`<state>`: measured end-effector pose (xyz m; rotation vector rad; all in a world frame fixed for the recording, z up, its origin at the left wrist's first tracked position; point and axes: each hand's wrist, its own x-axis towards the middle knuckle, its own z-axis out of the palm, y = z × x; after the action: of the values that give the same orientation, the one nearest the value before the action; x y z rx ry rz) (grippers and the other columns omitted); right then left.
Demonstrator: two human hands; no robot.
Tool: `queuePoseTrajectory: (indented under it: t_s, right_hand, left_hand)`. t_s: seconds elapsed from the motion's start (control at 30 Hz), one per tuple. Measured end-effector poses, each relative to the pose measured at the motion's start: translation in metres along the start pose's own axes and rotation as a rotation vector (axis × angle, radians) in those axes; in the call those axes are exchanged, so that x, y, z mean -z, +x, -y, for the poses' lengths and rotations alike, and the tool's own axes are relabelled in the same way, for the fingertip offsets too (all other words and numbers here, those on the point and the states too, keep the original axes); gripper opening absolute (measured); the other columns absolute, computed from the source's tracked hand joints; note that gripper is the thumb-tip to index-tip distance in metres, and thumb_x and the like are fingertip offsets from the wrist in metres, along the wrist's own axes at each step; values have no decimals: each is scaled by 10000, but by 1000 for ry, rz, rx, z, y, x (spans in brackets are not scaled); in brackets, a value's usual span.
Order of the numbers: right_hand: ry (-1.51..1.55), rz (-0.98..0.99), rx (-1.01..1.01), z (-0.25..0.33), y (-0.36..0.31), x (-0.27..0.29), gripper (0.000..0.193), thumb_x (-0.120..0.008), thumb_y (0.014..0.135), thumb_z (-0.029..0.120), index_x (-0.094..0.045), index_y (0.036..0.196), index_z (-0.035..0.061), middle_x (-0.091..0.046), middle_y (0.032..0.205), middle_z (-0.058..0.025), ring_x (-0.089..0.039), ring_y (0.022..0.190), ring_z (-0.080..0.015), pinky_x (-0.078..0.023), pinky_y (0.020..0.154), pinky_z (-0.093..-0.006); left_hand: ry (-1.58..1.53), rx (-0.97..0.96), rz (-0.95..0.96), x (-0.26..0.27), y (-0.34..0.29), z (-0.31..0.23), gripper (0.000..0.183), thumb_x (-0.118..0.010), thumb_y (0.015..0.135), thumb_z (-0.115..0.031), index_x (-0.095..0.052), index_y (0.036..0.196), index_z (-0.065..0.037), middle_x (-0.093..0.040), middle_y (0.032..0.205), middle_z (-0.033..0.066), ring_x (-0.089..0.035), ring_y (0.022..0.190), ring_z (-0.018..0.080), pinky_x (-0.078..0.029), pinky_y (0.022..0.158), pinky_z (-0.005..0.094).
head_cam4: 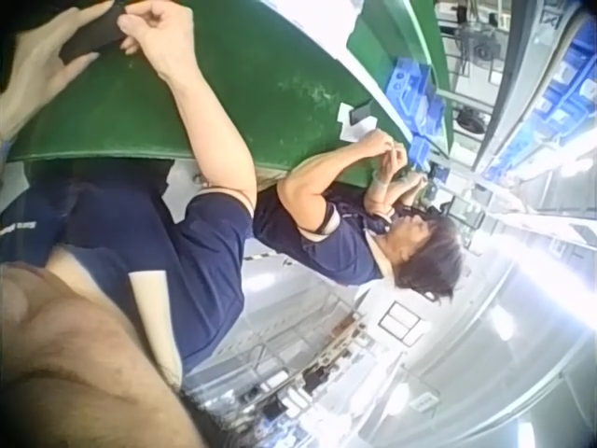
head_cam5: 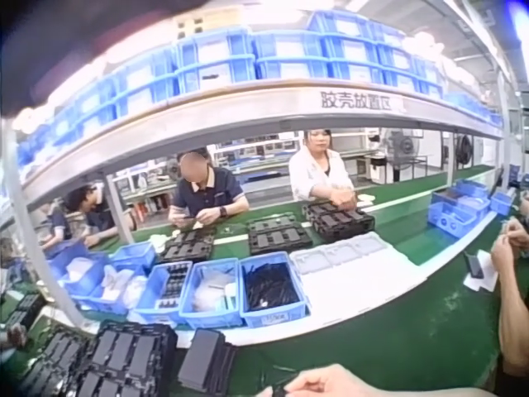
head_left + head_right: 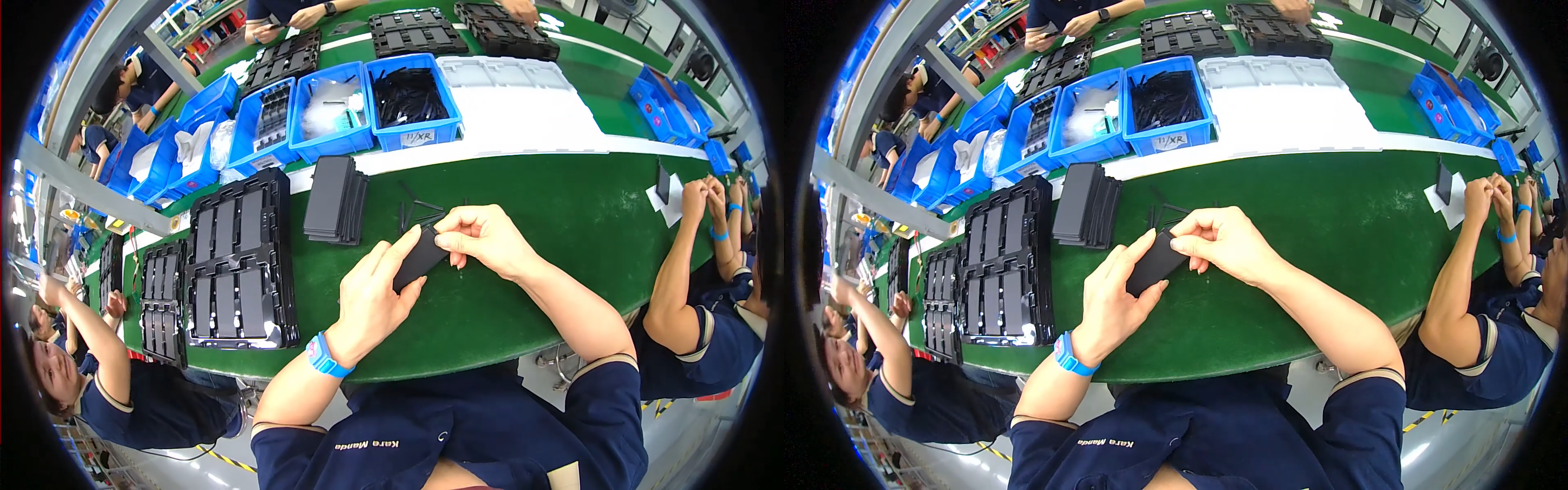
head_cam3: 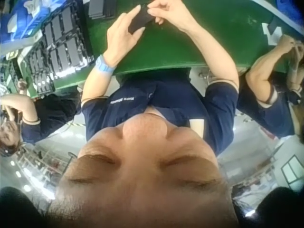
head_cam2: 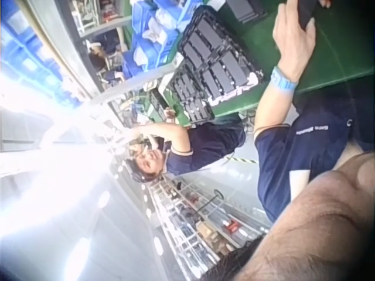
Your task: The person assembles internal components and wires into black plastic housings by hand.
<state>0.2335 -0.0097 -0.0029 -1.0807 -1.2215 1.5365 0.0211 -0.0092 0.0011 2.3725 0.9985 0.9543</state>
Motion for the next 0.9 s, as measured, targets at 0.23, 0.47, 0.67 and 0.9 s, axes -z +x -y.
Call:
queuePoseTrajectory:
  t_s: [0.23,0.47,0.67,0.9]
  right_hand:
    - [-256,-48,172,1,11,10,247,-579,952,230,-695,1037,30,-646,855,-36,-579,674,-85,-494,615,-238]
    - [-491,-244,164,-9,25,44,207,-599,924,190,-699,995,23,-650,795,-32,-565,685,-90,-471,629,-243]
    - [-539,-181,242,-13,27,37,174,-617,912,162,-688,935,5,-633,792,-42,-573,708,-103,-469,654,-260]
    - [-604,-148,249,-7,21,32,162,-588,919,127,-682,935,-4,-595,785,-43,-568,693,-115,-463,641,-263]
  left_hand:
    - [51,79,-82,17,6,-7,749,-764,680,-25,-455,1362,-37,-594,990,169,-628,861,304,-522,750,354]
    - [266,124,-213,24,-28,2,599,-757,728,-102,-536,1283,-68,-539,1032,134,-624,789,299,-544,654,357]
    - [491,81,-39,33,-44,-4,575,-794,640,-129,-613,1184,-88,-589,1021,86,-571,871,271,-494,744,357]
    - [505,-12,-145,85,-30,-17,448,-816,631,-187,-678,1051,-115,-618,919,47,-598,794,233,-503,666,337]
